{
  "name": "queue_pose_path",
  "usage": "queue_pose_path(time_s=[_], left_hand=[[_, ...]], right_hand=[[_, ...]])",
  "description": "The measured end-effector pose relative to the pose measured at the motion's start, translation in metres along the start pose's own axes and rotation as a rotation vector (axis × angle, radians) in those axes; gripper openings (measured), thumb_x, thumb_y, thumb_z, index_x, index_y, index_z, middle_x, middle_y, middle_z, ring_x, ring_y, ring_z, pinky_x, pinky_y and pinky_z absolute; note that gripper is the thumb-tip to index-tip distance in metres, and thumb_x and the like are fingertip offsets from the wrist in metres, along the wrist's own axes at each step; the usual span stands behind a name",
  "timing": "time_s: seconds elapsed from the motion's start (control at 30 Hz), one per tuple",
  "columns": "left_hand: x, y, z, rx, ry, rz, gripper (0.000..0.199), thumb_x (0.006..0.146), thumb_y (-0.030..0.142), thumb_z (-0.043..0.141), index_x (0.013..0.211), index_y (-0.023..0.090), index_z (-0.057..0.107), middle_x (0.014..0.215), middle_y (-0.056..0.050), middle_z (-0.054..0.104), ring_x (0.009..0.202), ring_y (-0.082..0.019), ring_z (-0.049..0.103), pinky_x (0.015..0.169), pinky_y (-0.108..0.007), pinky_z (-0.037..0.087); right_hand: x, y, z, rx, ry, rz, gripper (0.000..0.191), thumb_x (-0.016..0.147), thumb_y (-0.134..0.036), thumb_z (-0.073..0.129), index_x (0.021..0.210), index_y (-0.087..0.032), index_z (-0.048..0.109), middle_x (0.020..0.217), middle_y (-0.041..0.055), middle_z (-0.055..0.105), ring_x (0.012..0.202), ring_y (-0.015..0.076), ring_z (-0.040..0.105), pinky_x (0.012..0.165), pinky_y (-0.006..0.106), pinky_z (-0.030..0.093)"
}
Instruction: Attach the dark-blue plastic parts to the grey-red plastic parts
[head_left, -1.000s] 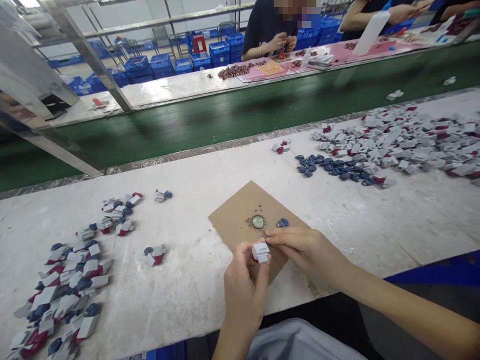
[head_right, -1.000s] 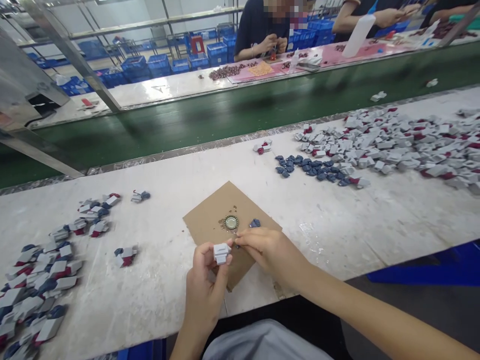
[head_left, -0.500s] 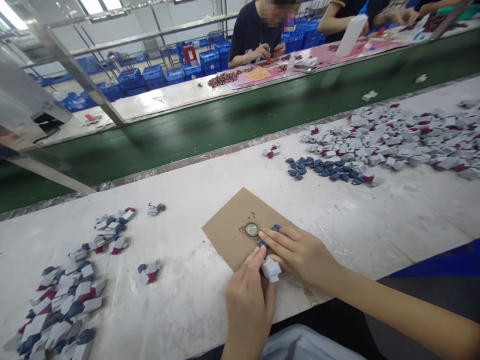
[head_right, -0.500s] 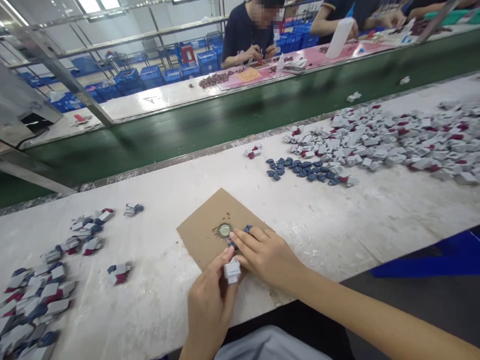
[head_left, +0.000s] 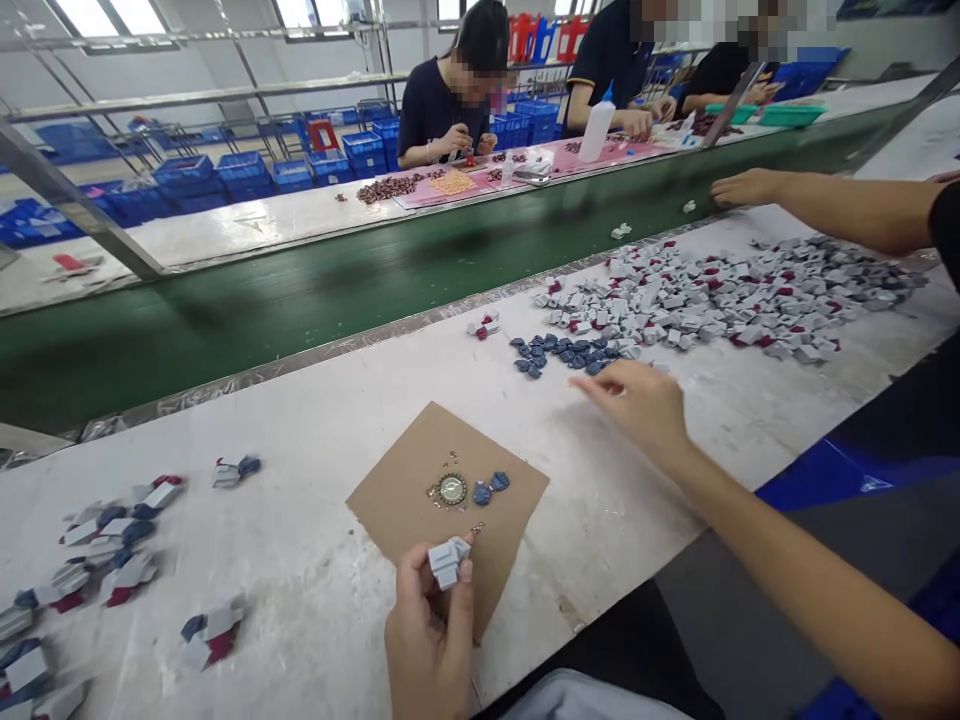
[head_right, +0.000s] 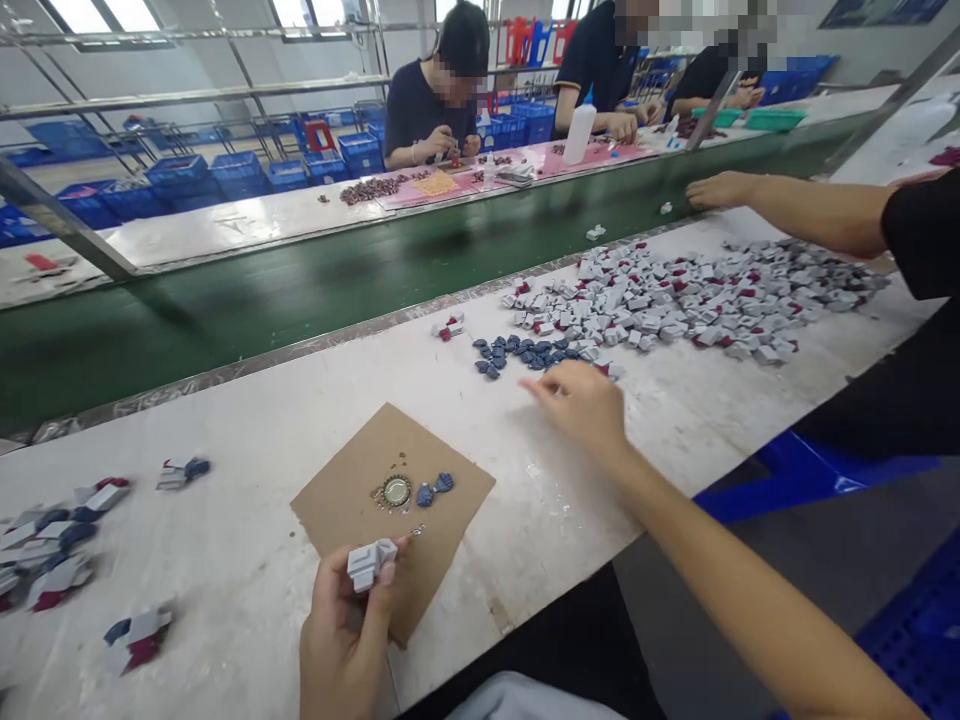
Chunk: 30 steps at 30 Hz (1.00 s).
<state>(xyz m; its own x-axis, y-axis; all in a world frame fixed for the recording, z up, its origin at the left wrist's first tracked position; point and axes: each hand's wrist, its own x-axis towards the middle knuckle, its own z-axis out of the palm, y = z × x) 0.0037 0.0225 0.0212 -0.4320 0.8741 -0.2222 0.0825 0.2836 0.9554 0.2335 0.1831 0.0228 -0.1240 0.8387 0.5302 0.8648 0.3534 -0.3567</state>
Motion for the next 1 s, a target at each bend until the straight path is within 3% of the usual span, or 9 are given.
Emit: queue_pose_path(time_s=[0.17, 0.3, 0.43, 0.63, 0.83, 1.0], left_hand=[[0.002, 0.002, -0.002, -0.081, 0.038, -0.024, 0.028, 0.076, 0.045, 0.057, 0.088, 0.02, 0.052, 0.086, -0.005, 0.071, 0.086, -0.02, 0.064, 0.073, -0.031, 0.047], [0.003, 0.001, -0.004, -0.093, 0.01, -0.022, 0.026, 0.078, 0.044, 0.056, 0.087, 0.021, 0.05, 0.084, -0.004, 0.07, 0.084, -0.018, 0.064, 0.072, -0.029, 0.046], [0.003, 0.001, -0.005, -0.09, -0.007, -0.018, 0.024, 0.079, 0.043, 0.056, 0.088, 0.021, 0.05, 0.084, -0.003, 0.07, 0.084, -0.017, 0.063, 0.072, -0.028, 0.045], [0.002, 0.001, -0.004, -0.096, -0.015, -0.026, 0.025, 0.078, 0.043, 0.056, 0.088, 0.02, 0.05, 0.086, -0.004, 0.07, 0.086, -0.018, 0.063, 0.074, -0.03, 0.046], [0.002, 0.0, -0.003, -0.112, -0.025, -0.017, 0.025, 0.079, 0.043, 0.055, 0.091, 0.021, 0.05, 0.09, -0.005, 0.07, 0.09, -0.019, 0.063, 0.075, -0.031, 0.046], [0.002, -0.001, -0.004, -0.118, -0.039, -0.016, 0.025, 0.08, 0.043, 0.054, 0.09, 0.021, 0.049, 0.089, -0.005, 0.07, 0.089, -0.019, 0.063, 0.074, -0.031, 0.046]], right_hand=[[0.016, 0.044, -0.003, -0.09, -0.128, 0.151, 0.019, 0.083, -0.029, 0.05, 0.082, -0.018, 0.065, 0.082, 0.0108, 0.067, 0.072, 0.0211, 0.058, 0.06, 0.03, 0.041], [0.013, 0.044, 0.0, -0.083, -0.174, 0.2, 0.018, 0.081, -0.034, 0.054, 0.079, -0.019, 0.062, 0.076, 0.0075, 0.067, 0.068, 0.0175, 0.058, 0.059, 0.026, 0.042], [0.016, 0.046, 0.006, -0.214, -0.132, 0.271, 0.03, 0.077, -0.048, 0.056, 0.072, -0.019, 0.056, 0.069, 0.0088, 0.062, 0.063, 0.0204, 0.055, 0.047, 0.027, 0.033], [0.016, 0.055, 0.018, -0.395, -0.189, 0.088, 0.031, 0.088, -0.041, 0.042, 0.095, -0.017, 0.06, 0.091, 0.0131, 0.063, 0.087, 0.0276, 0.055, 0.05, 0.028, 0.031], [0.005, 0.047, 0.016, -0.373, -0.229, 0.031, 0.034, 0.09, -0.034, 0.039, 0.108, -0.014, 0.06, 0.098, 0.0173, 0.064, 0.091, 0.0285, 0.056, 0.058, 0.031, 0.035], [0.005, 0.041, 0.011, -0.322, -0.202, 0.045, 0.029, 0.087, -0.03, 0.045, 0.107, -0.016, 0.061, 0.098, 0.0151, 0.066, 0.086, 0.0263, 0.059, 0.06, 0.031, 0.039]])
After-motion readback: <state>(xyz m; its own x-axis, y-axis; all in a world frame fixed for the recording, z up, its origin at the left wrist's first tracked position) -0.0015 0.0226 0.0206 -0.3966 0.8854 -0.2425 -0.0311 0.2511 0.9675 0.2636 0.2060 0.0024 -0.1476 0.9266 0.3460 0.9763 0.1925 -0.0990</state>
